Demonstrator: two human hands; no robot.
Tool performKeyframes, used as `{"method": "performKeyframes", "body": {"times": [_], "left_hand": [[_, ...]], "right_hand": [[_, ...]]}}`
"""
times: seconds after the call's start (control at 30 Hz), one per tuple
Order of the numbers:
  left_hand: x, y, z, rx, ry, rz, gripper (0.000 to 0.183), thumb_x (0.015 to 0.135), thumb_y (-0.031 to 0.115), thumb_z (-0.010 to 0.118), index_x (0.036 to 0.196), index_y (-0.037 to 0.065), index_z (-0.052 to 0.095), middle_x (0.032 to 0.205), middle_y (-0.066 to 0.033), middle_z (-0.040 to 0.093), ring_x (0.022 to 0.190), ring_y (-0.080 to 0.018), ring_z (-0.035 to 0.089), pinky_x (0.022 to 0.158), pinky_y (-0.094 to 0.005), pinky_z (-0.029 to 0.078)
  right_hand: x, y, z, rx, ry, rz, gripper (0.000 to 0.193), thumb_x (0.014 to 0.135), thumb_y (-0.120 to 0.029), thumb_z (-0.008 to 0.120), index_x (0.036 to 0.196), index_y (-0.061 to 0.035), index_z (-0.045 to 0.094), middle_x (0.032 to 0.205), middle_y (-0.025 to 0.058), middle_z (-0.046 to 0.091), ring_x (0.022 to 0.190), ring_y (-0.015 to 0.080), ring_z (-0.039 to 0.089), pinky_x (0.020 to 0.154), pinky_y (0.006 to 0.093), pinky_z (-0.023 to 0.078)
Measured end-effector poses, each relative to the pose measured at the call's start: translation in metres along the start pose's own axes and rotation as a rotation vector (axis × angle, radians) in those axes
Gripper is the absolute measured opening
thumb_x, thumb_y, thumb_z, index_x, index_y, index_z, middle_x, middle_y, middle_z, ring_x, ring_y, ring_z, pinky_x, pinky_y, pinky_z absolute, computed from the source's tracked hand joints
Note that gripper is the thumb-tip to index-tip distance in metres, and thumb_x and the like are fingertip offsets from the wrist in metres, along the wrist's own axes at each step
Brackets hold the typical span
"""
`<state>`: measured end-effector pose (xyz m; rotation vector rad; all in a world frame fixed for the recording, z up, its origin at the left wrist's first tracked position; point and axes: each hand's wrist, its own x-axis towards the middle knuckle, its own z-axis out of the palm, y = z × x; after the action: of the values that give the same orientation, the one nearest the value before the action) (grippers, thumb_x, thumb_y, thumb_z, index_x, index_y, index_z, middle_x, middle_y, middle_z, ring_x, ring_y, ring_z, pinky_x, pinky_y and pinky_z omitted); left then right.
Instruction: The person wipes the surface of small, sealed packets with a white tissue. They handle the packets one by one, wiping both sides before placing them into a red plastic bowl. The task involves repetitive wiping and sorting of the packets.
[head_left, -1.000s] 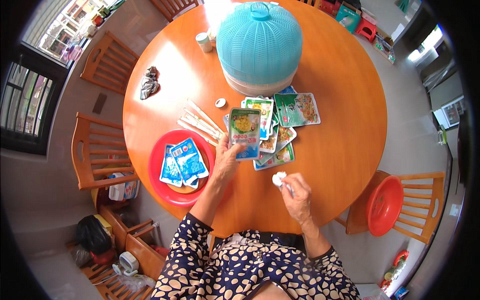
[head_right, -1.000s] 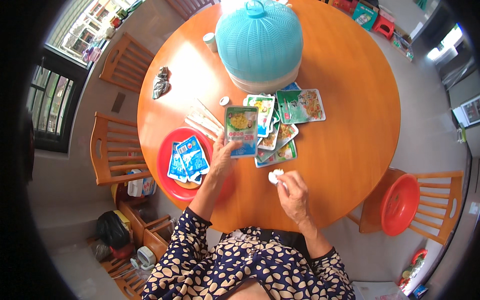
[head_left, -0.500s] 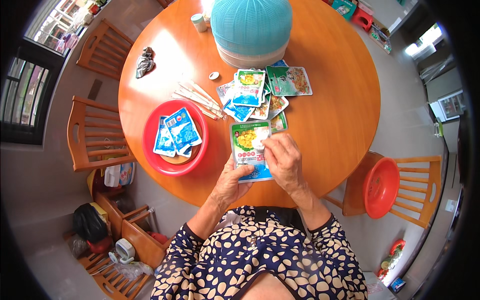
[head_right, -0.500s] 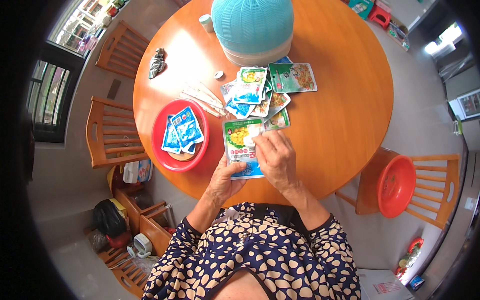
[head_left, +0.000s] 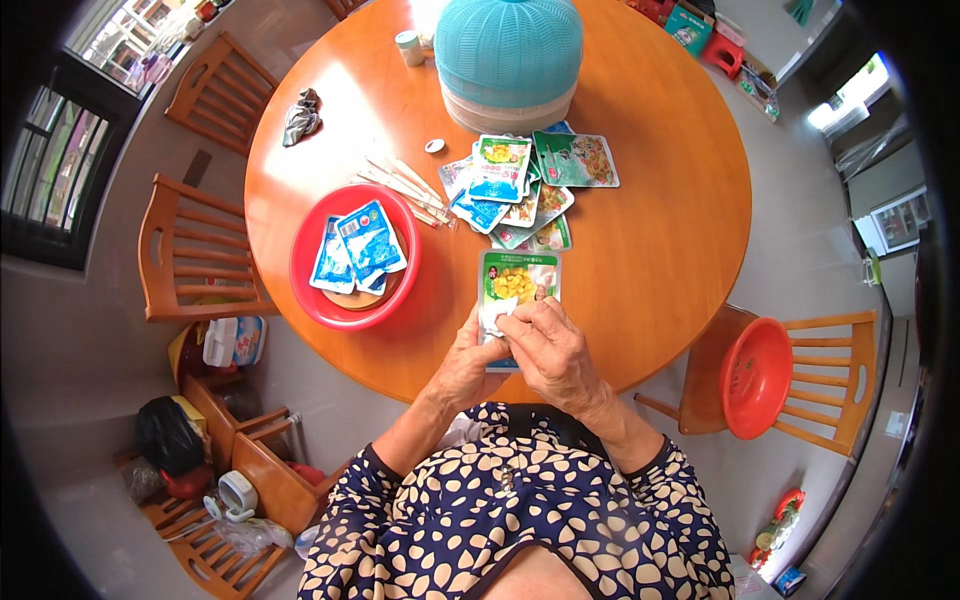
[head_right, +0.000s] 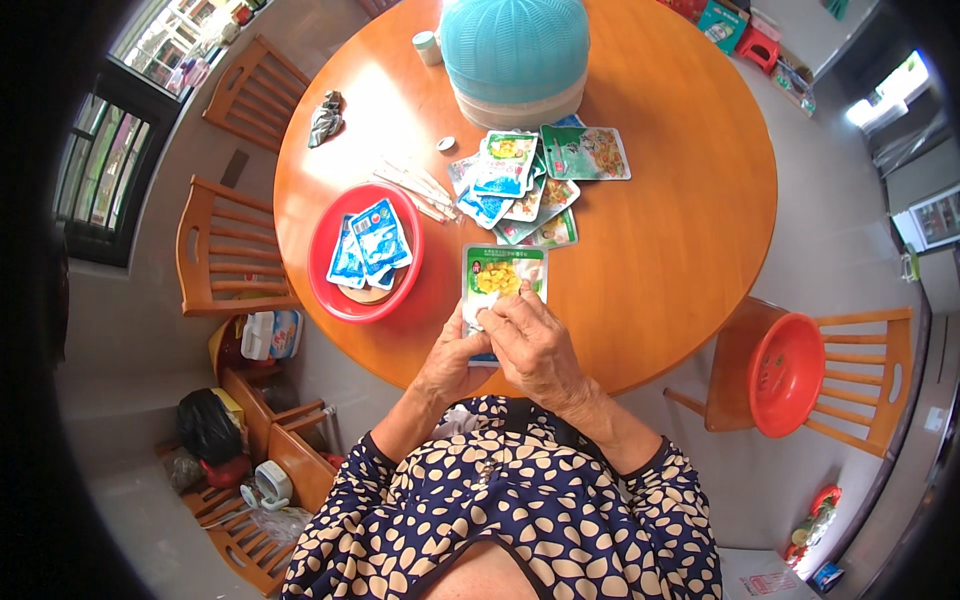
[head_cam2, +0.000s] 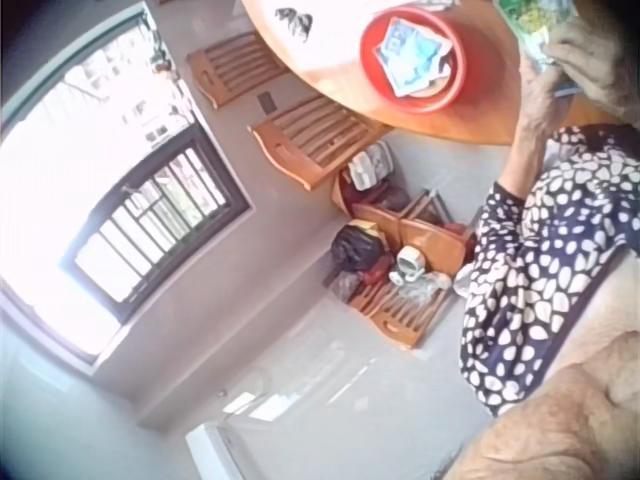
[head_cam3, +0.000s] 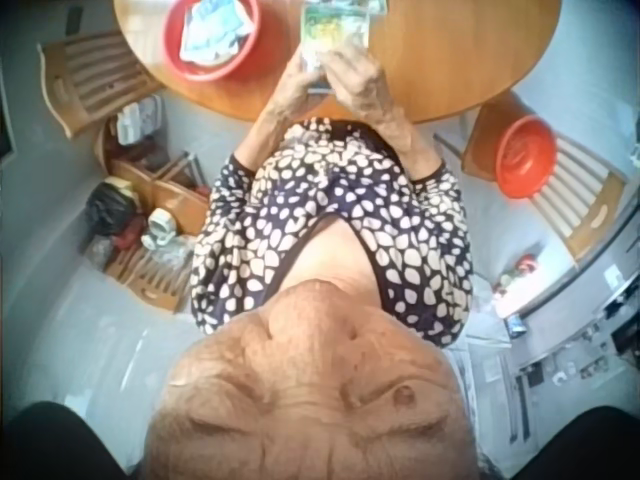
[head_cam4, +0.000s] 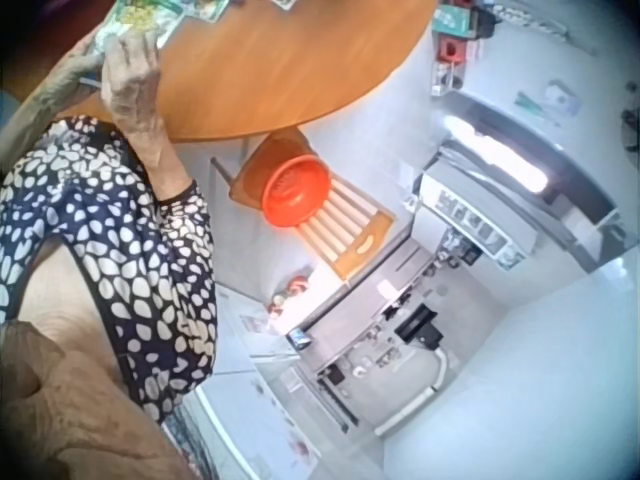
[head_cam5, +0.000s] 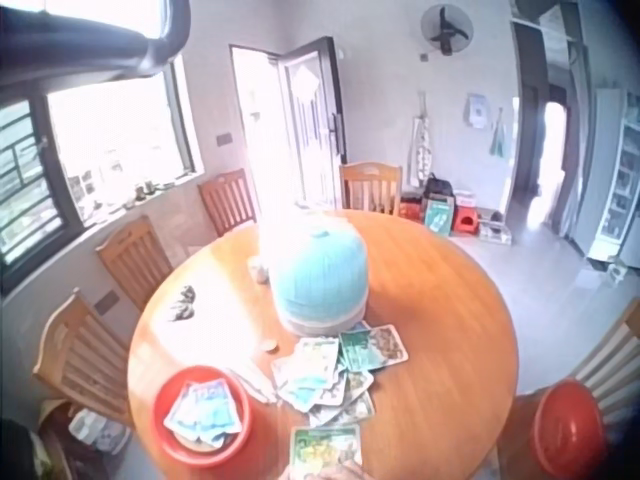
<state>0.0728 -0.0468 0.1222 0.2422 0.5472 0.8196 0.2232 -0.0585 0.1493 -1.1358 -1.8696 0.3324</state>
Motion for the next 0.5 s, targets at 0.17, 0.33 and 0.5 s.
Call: {"method": "performKeyframes", "body": {"times": [0.17,0.33,0.5], "left_hand": [[-0.011,-0.008,0.005,0.076,-0.047,0.019,0.069,0.086,-0.008,0.062,0.146,0.014,0.035,0.131,-0.0094,0.055,0.119,-0.0226,0.057,0.103,-0.0438,0.048],[-0.019,-0.014,0.003,0.102,-0.047,0.033,0.069,0.089,-0.005,0.061,0.148,0.015,0.031,0.132,-0.0078,0.054,0.12,-0.0209,0.056,0.103,-0.0434,0.048],[-0.027,-0.014,0.0,0.13,-0.044,0.023,0.076,0.093,-0.002,0.06,0.154,0.019,0.021,0.135,-0.0045,0.05,0.12,-0.0168,0.054,0.101,-0.0387,0.048]], "right_hand": [[0.005,0.011,-0.002,-0.148,0.243,0.164,0.024,0.075,0.008,0.068,0.096,-0.0022,0.067,0.09,0.0102,0.059,0.083,0.0296,0.059,0.072,0.0404,0.05],[0.011,0.003,0.008,-0.194,0.241,0.152,0.023,0.075,0.006,0.067,0.096,-0.0029,0.066,0.09,0.0094,0.058,0.082,0.0288,0.058,0.071,0.0398,0.05],[0.017,-0.01,0.015,-0.032,0.104,0.028,0.023,0.073,0.004,0.067,0.095,-0.0033,0.065,0.091,0.0089,0.057,0.084,0.0286,0.058,0.076,0.0401,0.05]]}}
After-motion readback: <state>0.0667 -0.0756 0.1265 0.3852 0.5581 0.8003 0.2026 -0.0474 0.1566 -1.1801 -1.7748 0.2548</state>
